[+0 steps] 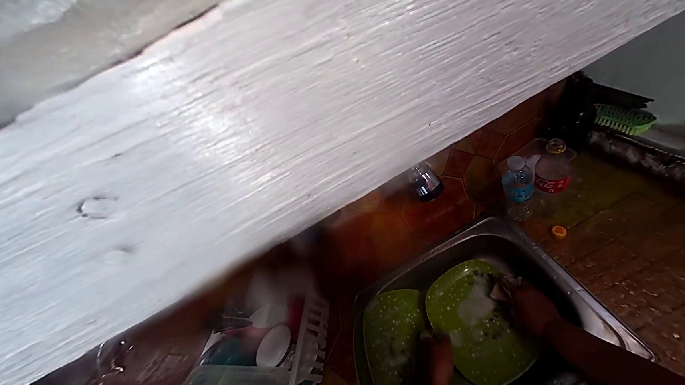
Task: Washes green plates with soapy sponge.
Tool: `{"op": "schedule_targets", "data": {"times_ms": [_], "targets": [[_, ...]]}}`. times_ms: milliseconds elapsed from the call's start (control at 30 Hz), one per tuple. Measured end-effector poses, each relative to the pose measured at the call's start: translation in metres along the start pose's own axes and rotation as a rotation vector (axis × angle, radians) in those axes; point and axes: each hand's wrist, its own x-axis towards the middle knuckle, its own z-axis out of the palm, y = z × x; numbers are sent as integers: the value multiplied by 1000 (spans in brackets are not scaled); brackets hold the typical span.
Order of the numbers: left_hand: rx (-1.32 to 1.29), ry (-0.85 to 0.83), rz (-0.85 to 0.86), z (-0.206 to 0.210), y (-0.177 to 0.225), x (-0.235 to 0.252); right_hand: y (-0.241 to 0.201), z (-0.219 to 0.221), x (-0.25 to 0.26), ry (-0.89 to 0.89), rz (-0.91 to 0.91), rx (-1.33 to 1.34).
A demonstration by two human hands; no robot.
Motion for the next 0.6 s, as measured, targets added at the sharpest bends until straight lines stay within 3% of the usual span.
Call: {"op": "schedule_targets", "data": {"times_ms": [133,233,300,433,500,600], "targets": [[-263,68,86,14,2,-8,-1,3,-4,9,-12,-40],[-255,149,211,17,5,-17,-10,-8,-15,102,-105,-57],[-227,187,238,13,14,-27,-28,-25,-30,67,-172,65],[-321,203,233,9,33,-49,-71,-13,-77,-113,-565,235],[-351,191,229,5,41,-61,-79,2,-86,-120,-735,245],[-198,204,256,-4,47,-81,-79,3,-63,-51,-816,208]]}}
